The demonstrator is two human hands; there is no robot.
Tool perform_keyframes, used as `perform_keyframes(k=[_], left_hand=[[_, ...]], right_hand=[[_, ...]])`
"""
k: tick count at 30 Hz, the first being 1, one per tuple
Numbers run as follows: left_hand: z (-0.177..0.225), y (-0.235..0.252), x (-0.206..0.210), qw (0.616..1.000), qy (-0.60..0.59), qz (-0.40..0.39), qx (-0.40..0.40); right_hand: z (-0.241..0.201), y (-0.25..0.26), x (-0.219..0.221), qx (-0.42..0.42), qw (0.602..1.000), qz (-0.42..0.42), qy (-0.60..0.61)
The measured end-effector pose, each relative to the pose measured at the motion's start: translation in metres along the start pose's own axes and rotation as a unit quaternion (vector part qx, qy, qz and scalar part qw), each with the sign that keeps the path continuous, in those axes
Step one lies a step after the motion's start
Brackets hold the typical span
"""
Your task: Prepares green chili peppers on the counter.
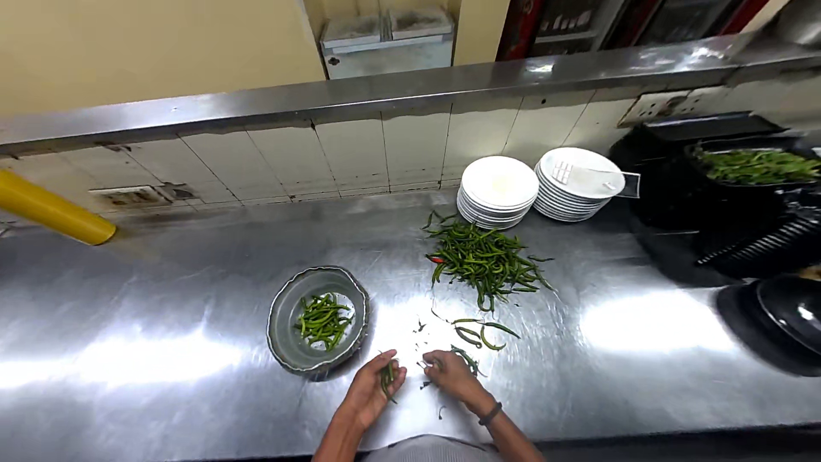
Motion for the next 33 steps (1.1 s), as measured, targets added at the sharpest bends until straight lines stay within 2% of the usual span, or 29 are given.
perform_keyframes(k=[3,6,8,10,14,18,21,24,28,33], left_hand=[[-0.008,-0.003,-0.005,1.000,-0.009,-0.002,-0.002],[-0.016,-0.001,-0.005,0.999,0.031,-0.015,0.013],[-0.022,0.001,-0.003,0.998,0.053,-0.036,0.017],[-0.026,0.003,0.000,0.995,0.074,-0.059,0.019],[-0.026,0.002,0.010,0.989,0.111,-0.097,0.029],[-0.022,-0.002,0.017,0.967,0.210,-0.104,0.104],[-0.018,-0.004,0.017,0.937,0.298,-0.101,0.151],[-0.017,-0.005,0.014,0.929,0.309,-0.069,0.195],[-0.004,-0.007,0.006,0.907,0.333,0.013,0.256],[0.000,-0.008,0.005,0.892,0.362,-0.001,0.272]], right_hand=[[-0.004,-0.011,0.006,0.032,0.977,-0.020,0.209],[-0.012,-0.021,0.012,0.049,0.893,-0.061,0.444],[-0.015,-0.025,0.016,0.043,0.864,-0.094,0.492],[-0.017,-0.027,0.017,0.034,0.865,-0.114,0.487],[-0.017,-0.027,0.017,0.016,0.891,-0.115,0.438],[-0.015,-0.026,0.016,-0.004,0.912,-0.085,0.400],[-0.018,-0.029,0.023,0.016,0.901,-0.089,0.423],[-0.014,-0.031,0.030,0.033,0.897,-0.088,0.432],[-0.011,-0.029,0.033,0.009,0.930,-0.090,0.355],[-0.010,-0.024,0.031,-0.021,0.974,-0.033,0.221]])
Point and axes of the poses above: each hand's wrist, its own y-axis towards the middle knuckle, its own x-axis out of the palm, z = x × y, the point moved 7 cm from there along y, towards the middle knuckle, and after that the axes turned 6 degrees about y, right-handed, at the moved point
